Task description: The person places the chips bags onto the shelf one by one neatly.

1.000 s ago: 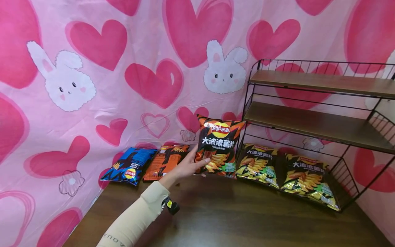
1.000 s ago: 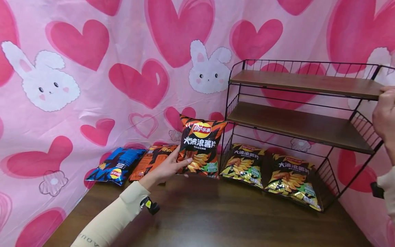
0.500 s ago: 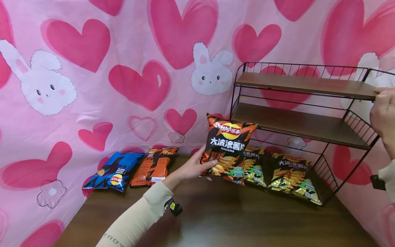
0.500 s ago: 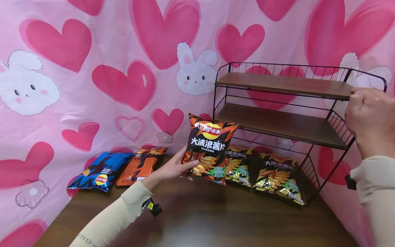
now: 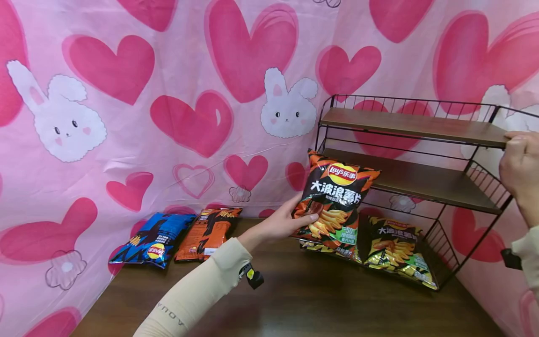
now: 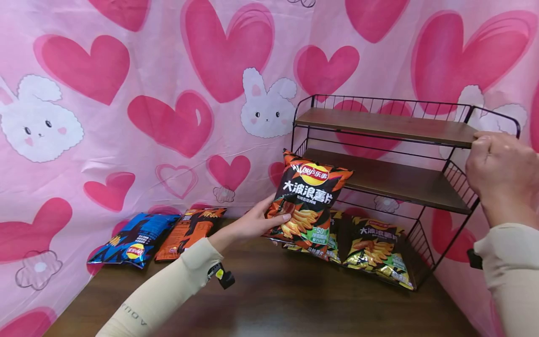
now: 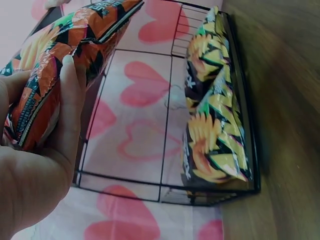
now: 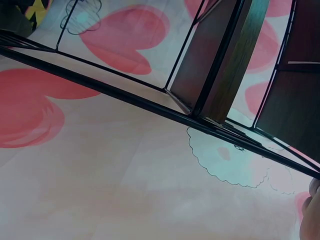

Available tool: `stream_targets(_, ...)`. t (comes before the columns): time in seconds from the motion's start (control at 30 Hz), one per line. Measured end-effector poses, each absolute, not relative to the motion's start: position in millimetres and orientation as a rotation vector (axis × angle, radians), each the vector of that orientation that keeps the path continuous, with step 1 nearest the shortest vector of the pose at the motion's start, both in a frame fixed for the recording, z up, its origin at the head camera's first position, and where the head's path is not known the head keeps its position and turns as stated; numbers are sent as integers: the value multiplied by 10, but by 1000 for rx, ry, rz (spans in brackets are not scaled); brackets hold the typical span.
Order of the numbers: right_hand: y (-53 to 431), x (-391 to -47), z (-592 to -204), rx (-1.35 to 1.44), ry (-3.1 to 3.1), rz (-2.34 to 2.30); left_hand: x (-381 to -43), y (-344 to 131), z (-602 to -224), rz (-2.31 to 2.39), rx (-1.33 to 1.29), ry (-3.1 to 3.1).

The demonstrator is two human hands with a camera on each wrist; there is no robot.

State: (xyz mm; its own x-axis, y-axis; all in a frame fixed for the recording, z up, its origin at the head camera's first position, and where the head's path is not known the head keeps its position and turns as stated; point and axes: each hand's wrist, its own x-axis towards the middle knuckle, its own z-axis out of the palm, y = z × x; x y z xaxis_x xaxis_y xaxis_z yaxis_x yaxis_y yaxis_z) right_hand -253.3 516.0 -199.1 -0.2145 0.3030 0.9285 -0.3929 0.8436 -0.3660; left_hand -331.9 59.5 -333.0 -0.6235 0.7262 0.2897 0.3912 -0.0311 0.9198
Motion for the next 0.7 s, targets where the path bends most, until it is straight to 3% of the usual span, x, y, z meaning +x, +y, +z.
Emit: stream_targets(0.7, 5166, -2449, -1954, -27, -1736, 466, -3401, 1229, -2804, 1879, 1020, 1957)
